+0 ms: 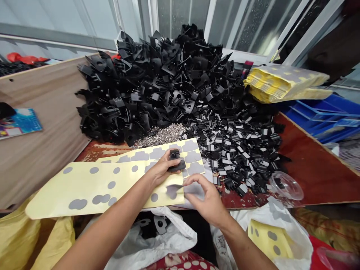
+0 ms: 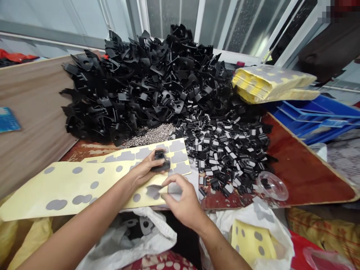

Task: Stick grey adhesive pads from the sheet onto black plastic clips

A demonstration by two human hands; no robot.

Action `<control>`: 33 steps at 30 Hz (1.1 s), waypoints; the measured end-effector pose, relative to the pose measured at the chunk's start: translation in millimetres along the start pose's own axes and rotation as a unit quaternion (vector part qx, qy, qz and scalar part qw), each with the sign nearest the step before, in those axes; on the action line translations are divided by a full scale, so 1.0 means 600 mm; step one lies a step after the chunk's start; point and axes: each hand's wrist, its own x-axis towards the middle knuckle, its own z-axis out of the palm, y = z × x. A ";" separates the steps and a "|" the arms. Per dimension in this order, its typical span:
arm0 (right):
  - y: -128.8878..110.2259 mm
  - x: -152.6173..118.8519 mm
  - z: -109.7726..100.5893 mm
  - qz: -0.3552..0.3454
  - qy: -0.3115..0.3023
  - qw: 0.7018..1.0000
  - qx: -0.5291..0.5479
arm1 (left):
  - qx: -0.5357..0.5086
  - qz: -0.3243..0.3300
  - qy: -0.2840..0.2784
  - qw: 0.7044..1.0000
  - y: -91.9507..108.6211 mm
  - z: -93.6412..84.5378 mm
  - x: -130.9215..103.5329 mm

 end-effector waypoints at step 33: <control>0.053 0.029 0.077 -0.094 0.095 0.985 -0.113 | -0.057 0.058 0.042 0.996 -0.042 0.006 -0.137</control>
